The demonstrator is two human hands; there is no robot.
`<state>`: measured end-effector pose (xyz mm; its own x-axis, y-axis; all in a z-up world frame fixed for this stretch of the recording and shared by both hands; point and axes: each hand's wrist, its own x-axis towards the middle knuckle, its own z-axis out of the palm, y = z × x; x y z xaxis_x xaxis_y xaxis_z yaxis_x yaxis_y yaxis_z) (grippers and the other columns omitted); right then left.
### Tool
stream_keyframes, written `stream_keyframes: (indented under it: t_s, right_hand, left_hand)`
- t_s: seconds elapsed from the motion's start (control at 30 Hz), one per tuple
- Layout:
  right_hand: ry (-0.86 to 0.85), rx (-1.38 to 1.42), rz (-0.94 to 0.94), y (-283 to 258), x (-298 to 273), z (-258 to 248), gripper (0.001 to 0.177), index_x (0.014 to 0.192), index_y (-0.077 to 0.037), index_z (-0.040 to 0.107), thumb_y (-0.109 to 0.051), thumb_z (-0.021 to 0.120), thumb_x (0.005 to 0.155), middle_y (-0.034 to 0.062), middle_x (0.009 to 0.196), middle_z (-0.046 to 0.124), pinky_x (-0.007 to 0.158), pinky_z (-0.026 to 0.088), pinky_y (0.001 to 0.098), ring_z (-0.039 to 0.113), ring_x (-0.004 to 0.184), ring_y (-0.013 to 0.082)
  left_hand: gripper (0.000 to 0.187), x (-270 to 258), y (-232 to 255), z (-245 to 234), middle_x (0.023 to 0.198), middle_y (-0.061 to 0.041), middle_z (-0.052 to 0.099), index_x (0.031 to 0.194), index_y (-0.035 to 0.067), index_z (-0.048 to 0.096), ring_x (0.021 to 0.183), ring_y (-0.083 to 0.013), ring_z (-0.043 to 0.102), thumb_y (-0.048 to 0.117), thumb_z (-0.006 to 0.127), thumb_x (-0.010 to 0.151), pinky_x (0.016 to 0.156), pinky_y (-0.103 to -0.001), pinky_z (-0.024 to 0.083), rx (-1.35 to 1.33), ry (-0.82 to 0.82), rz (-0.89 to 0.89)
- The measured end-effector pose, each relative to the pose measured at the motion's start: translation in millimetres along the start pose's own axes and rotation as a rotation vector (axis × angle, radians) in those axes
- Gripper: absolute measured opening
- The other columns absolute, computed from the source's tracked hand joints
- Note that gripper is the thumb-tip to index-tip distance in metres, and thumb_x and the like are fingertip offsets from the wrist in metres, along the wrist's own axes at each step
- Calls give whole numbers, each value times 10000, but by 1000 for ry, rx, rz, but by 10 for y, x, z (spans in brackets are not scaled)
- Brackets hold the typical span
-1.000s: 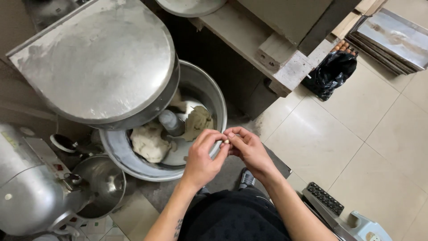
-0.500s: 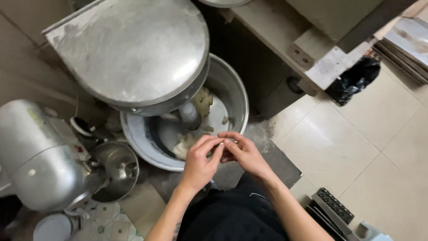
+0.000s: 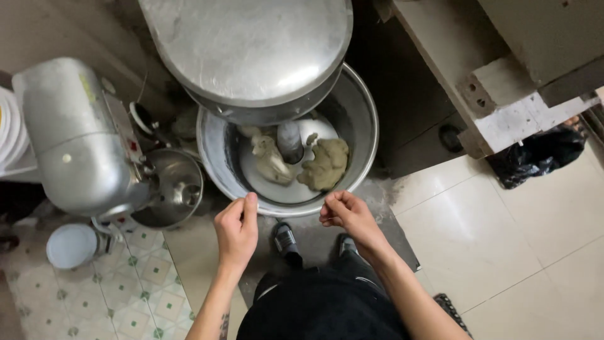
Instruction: Operate an industrial dough mixer and add ingredients to the dough
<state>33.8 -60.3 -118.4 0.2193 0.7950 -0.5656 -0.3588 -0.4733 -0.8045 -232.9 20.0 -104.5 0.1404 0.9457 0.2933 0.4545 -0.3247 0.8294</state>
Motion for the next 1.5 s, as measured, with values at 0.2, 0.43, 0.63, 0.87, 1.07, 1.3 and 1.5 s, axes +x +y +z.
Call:
stream_keyframes:
  t_s: [0.2,0.43,0.63,0.87,1.07,1.3,1.5]
  right_hand:
    - [-17,-6,49,-111,-205,-353,337,1036,26,726,-284,669,1158,203,913,784,835,717,431,834,868,301]
    - [-63,1,115,143,-124,-725,429,842,-59,630,-346,670,1158,184,844,773,795,687,424,820,787,319]
    - [-127,-60,202,93,-311,-729,338,992,-15,699,-303,635,1159,171,894,819,781,700,386,853,822,280]
    - [-193,58,201,-121,-454,-566,571,1572,-127,690,-433,530,1117,41,1485,790,1092,583,360,769,1196,183]
    - [-95,211,-1,-543,-177,-852,956,1762,2,287,-649,378,1067,194,1881,298,1374,345,553,384,1711,400]
    - [-27,167,-114,-613,-557,-240,873,1798,-189,249,-624,394,1055,20,1907,221,1422,169,395,233,1746,176]
    - [-185,-419,-350,-80,-494,397,779,1825,-266,48,-577,256,1142,6,1934,-133,1386,-145,525,-192,1771,238]
  left_hand:
    - [301,-190,455,270,818,-108,674,922,82,688,783,-331,731,180,632,1201,707,-378,607,51,112,37]
    - [406,-279,447,494,737,-85,566,815,92,629,705,-338,643,165,621,1214,698,-386,574,121,239,121]
    - [654,-122,266,955,1223,-395,653,1552,-159,512,1094,-600,706,-88,775,957,962,-687,586,197,123,51]
    - [446,-968,1111,1848,1397,-191,771,1425,44,706,1331,-357,716,375,595,1148,1179,-463,516,-95,-55,-184]
    - [1140,-1063,2543,1773,1914,-179,-201,1791,123,-132,1785,-348,-112,903,155,1010,1395,-594,-4,-513,-517,-338]
    - [876,-441,1950,1812,1915,-98,-108,1813,96,34,1777,-258,-97,666,133,1156,1437,-472,-49,-664,-348,-214]
    - [816,-112,981,1631,1908,-16,302,1798,193,336,1751,-211,284,595,362,1088,1401,-471,228,-1114,-200,-892]
